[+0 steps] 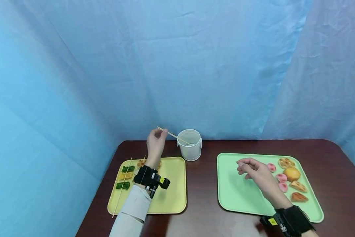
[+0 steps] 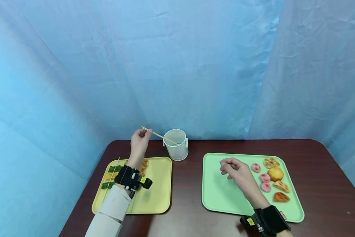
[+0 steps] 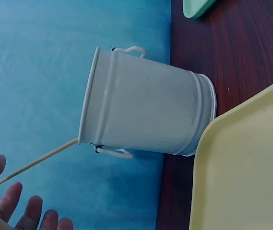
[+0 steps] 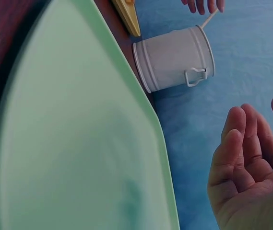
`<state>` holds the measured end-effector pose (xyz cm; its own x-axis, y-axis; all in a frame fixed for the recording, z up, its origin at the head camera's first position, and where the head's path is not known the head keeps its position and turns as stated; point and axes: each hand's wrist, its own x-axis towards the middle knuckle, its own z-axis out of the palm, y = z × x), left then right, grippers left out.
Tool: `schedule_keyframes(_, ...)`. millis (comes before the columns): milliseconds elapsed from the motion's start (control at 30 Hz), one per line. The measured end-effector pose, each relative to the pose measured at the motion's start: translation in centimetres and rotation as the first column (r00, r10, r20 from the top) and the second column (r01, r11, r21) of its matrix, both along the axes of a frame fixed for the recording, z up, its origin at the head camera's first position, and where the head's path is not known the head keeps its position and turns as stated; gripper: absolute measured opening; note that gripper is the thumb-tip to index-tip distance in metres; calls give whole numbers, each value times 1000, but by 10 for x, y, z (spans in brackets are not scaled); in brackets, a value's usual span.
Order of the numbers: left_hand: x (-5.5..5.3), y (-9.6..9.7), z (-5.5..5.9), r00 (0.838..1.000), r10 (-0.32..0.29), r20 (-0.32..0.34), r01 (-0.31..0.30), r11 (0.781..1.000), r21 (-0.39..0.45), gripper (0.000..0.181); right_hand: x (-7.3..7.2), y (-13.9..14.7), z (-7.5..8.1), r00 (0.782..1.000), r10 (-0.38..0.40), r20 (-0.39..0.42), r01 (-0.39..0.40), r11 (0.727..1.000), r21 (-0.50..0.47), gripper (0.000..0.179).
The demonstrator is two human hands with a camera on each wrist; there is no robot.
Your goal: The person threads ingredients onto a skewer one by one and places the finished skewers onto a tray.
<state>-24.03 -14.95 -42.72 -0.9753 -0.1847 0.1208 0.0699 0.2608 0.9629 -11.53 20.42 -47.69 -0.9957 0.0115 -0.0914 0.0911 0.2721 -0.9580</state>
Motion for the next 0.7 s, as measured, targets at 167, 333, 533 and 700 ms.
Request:
schedule_keyframes(167,-4,1,0,999,40,-4,-40,999,-34,35,0,0,-4,1000,3,8,-3,1000,3,55)
schedule_keyframes(333,-5,1,-2,998,56,-10,-56,998,-36,30,-1,0,-7,1000,-4,19,5,1000,-17,52)
schedule_keyframes(533,2,2,-6,993,96,-71,-97,995,-12,28,-1,-1,-8,999,-6,35,7,1000,-20,52)
schedule_keyframes(700,9,4,-2,980,115,-162,-115,993,8,28,0,0,-7,999,1,39,-1,1000,-9,55)
